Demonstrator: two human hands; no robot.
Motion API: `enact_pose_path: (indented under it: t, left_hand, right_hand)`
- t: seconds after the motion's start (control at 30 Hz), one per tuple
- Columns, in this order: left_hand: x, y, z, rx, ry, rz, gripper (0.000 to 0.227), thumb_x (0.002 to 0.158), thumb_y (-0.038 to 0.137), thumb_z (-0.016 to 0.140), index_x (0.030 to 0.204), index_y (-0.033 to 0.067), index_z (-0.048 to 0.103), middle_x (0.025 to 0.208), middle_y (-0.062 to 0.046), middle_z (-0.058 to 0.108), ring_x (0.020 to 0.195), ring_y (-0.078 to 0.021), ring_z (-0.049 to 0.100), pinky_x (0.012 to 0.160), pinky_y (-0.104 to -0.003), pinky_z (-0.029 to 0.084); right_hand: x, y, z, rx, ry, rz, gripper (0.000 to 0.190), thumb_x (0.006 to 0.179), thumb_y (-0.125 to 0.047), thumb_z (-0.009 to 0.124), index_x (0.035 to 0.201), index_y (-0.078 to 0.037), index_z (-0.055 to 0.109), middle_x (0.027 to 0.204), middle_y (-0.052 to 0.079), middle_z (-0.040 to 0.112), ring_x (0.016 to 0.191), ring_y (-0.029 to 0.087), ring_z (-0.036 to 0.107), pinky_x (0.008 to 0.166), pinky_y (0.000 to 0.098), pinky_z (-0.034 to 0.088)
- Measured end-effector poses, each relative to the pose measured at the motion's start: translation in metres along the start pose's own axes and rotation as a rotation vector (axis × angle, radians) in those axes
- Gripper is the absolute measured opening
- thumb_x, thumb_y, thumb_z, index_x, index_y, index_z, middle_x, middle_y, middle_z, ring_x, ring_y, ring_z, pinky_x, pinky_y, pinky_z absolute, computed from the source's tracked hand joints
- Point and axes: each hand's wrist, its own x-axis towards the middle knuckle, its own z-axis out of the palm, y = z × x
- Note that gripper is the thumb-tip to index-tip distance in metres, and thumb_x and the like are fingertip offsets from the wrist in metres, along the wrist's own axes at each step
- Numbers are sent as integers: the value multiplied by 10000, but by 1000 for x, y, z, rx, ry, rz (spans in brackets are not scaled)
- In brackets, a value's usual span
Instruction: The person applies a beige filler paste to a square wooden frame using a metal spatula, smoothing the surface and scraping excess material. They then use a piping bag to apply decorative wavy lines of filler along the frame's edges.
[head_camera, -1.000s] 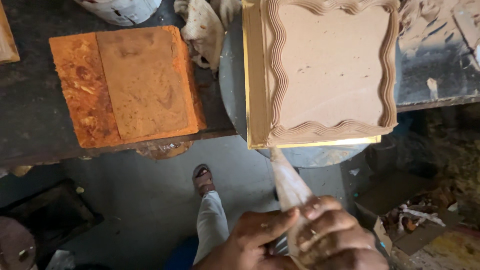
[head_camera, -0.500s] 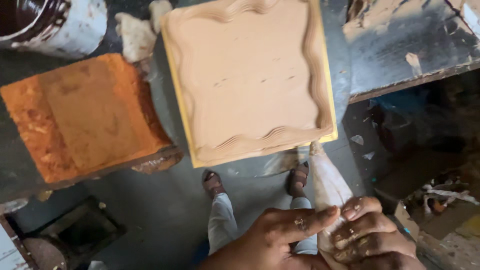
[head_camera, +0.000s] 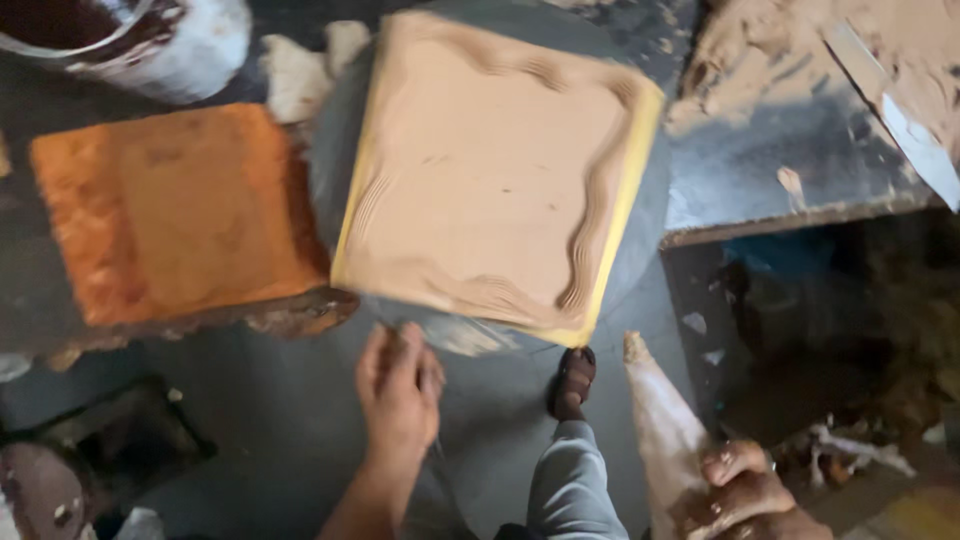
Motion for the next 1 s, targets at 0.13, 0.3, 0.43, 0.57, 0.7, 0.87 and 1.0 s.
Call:
enact_pose_path:
  t: [0.13, 0.3, 0.43, 0.57, 0.7, 0.87, 1.0]
  left_hand:
    - [15, 26, -2, -9, -147, 98, 133, 1012, 78, 637, 929, 83, 534, 718, 33, 525, 484, -38, 410, 409, -230, 339]
    - [32, 50, -2, -51, -221, 17, 293, 1002, 94, 618, 1288, 31, 635, 730, 42, 521, 464, -28, 401, 402, -211, 329]
    - [6, 56, -3, 185, -113, 347, 490, 1036, 166, 649, 1476, 57, 464, 897, 24, 548, 562, -53, 427, 485, -210, 367]
    - [-50, 34, -31, 272, -474, 452, 621, 996, 217, 774, 1520, 81, 471, 1142, -96, 675, 650, -80, 515, 558, -224, 417]
    - [-77, 15, -58, 307, -892, 298, 721, 880, 242, 903, 1501, 89, 572, 1196, -212, 774, 620, -75, 578, 520, -233, 433]
    - [-79, 10, -54, 304, -823, 358, 646, 911, 210, 887, 1487, 98, 617, 1118, -195, 817, 599, -68, 575, 493, -235, 422]
    - [-78, 11, -31, 295, -914, 287, 584, 969, 194, 839, 1488, 78, 599, 1162, -208, 786, 740, -144, 648, 585, -263, 471]
  right_hand:
    - [21, -13, 22, 71, -130, 105, 401, 1037, -262, 584, 676, -90, 561, 660, 97, 709, 583, 211, 666, 829, 466, 553]
    - [13, -17, 75, 233, -94, 189, 429, 1063, -257, 540, 683, -60, 563, 662, 132, 732, 553, 222, 680, 797, 476, 577]
    - [18, -1, 109, 336, -74, 60, 380, 1058, -225, 543, 719, -53, 539, 653, 130, 703, 563, 222, 697, 799, 479, 575]
    - [15, -5, 127, 342, -85, 62, 344, 1018, -169, 560, 697, -68, 493, 597, 104, 576, 529, 229, 718, 745, 504, 553]
    - [7, -8, 137, 124, 97, 132, 339, 986, -211, 596, 701, -86, 462, 576, 64, 527, 521, 170, 655, 745, 490, 591]
    - [10, -2, 121, 92, -137, 150, 423, 1010, -240, 593, 625, -88, 509, 616, 41, 644, 549, 157, 662, 809, 453, 575]
    - [21, -7, 94, 31, -126, 146, 443, 979, -236, 621, 571, -89, 528, 624, 65, 681, 623, 206, 637, 840, 414, 557]
